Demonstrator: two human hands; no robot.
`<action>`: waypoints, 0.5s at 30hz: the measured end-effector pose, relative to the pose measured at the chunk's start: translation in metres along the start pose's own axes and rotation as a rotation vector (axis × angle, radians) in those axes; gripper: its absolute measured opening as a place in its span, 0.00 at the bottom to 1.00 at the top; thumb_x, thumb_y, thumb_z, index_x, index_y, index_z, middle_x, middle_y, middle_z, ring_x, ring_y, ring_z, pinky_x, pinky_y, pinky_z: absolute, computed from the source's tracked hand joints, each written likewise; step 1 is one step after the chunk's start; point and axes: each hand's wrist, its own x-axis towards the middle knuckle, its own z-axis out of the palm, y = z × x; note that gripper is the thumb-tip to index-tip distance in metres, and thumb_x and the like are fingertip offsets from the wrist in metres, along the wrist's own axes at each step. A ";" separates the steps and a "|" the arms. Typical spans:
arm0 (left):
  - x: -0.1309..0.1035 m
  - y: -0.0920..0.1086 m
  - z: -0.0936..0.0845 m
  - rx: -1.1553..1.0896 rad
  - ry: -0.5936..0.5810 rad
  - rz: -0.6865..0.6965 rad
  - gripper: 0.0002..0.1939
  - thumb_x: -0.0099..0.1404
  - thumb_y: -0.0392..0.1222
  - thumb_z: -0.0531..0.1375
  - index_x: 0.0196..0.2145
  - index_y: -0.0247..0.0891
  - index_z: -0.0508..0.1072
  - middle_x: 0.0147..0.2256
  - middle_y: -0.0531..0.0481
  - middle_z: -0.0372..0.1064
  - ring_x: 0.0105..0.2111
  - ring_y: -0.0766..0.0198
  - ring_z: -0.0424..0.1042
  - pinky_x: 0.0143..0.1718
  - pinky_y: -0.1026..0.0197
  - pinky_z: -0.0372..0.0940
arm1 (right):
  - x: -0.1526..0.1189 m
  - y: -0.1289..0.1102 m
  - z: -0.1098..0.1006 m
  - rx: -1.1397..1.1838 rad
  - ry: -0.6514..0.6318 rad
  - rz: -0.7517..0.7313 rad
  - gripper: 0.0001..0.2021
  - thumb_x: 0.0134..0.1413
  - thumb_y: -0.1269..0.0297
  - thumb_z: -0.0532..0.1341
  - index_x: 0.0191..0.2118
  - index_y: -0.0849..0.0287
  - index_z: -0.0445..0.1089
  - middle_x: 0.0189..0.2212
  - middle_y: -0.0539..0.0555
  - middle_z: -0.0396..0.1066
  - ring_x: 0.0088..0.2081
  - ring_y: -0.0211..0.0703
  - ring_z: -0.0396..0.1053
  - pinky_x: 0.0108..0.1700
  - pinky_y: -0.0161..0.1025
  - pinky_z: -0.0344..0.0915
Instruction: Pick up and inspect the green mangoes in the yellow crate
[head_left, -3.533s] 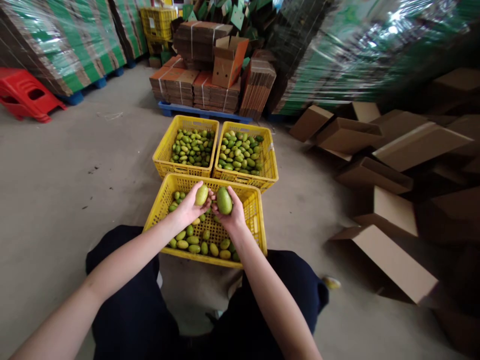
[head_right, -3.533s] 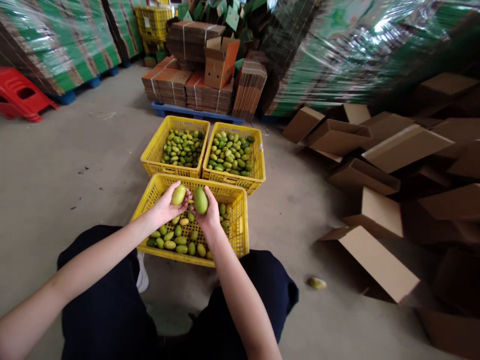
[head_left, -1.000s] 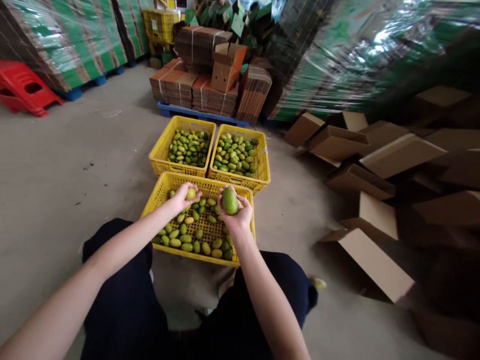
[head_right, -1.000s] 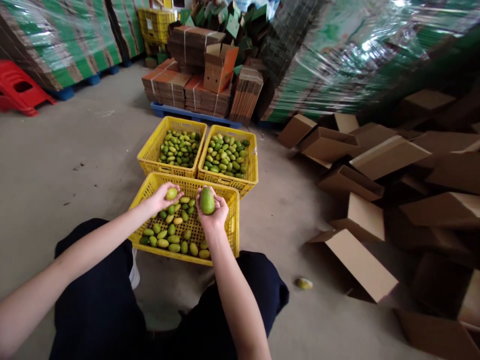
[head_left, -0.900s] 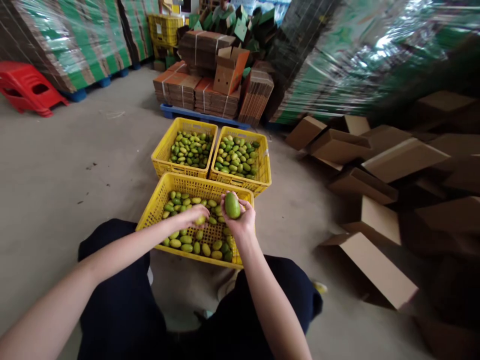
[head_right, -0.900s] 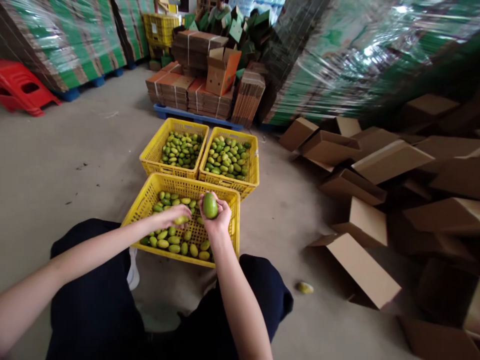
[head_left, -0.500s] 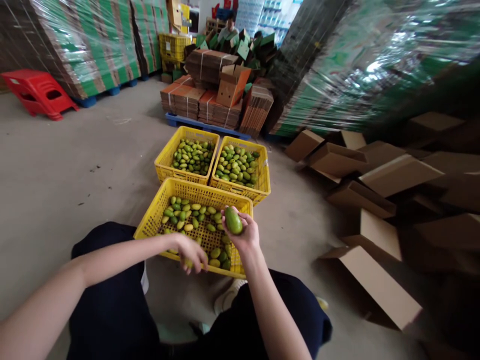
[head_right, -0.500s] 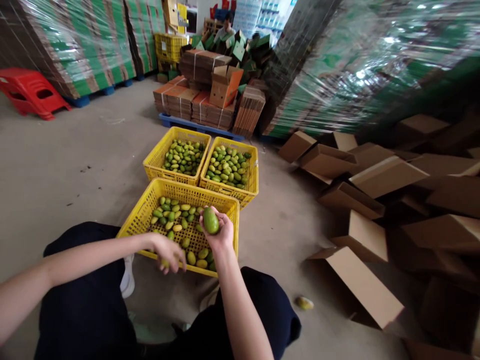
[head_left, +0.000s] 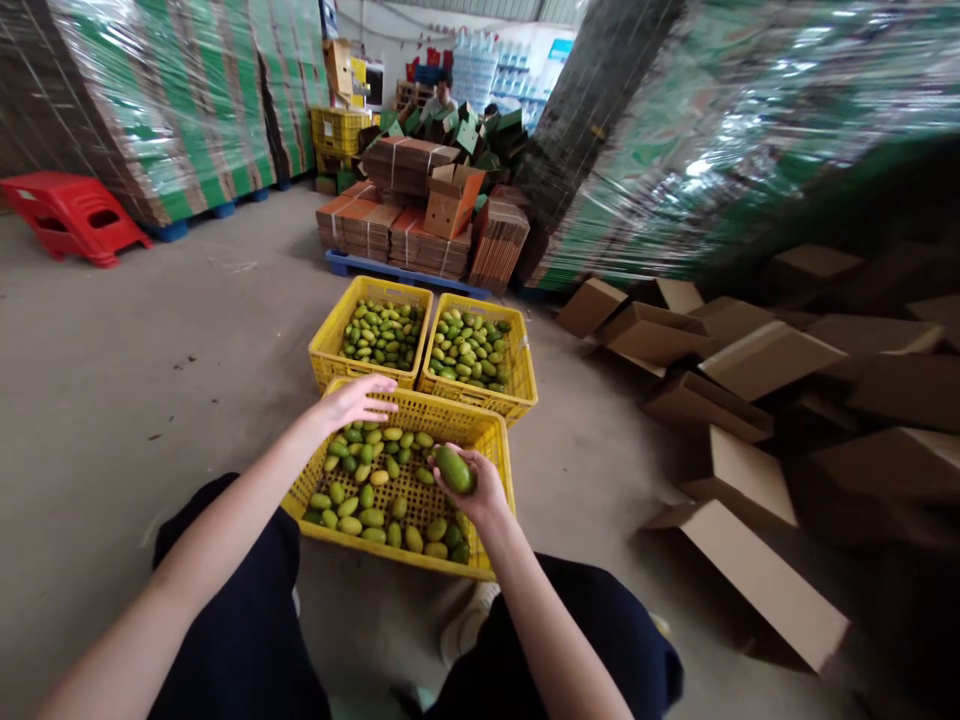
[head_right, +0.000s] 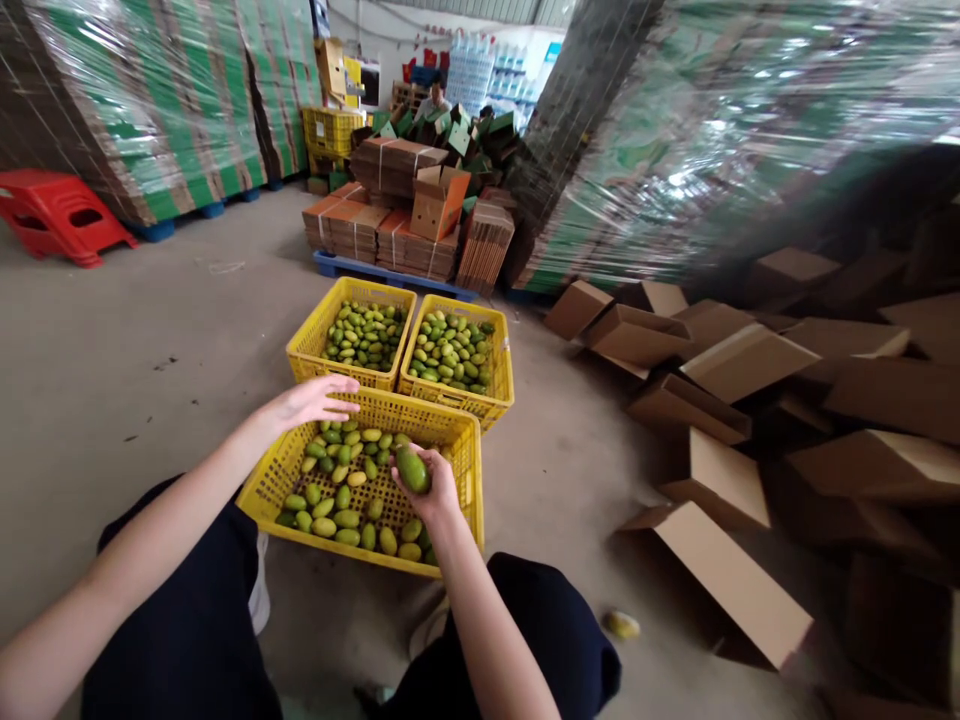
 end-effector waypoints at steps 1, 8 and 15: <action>-0.002 -0.006 0.007 0.117 -0.034 -0.018 0.11 0.58 0.44 0.60 0.38 0.38 0.73 0.52 0.40 0.66 0.44 0.50 0.75 0.47 0.47 0.69 | 0.001 0.004 0.002 -0.047 -0.001 0.009 0.09 0.42 0.69 0.58 0.34 0.59 0.69 0.30 0.54 0.76 0.31 0.45 0.75 0.30 0.40 0.71; -0.017 -0.039 0.034 0.554 0.066 0.345 0.19 0.55 0.42 0.64 0.45 0.41 0.68 0.64 0.41 0.43 0.46 0.55 0.73 0.57 0.48 0.61 | -0.006 0.057 0.012 -0.952 -0.221 -0.247 0.04 0.37 0.72 0.61 0.25 0.59 0.71 0.22 0.47 0.71 0.24 0.35 0.66 0.24 0.30 0.64; -0.010 -0.053 0.034 0.619 0.147 0.389 0.19 0.59 0.41 0.59 0.48 0.40 0.63 0.64 0.39 0.36 0.51 0.50 0.71 0.55 0.47 0.63 | -0.009 0.078 0.018 -1.011 -0.297 0.048 0.05 0.34 0.72 0.66 0.18 0.59 0.69 0.13 0.43 0.63 0.18 0.35 0.66 0.19 0.30 0.65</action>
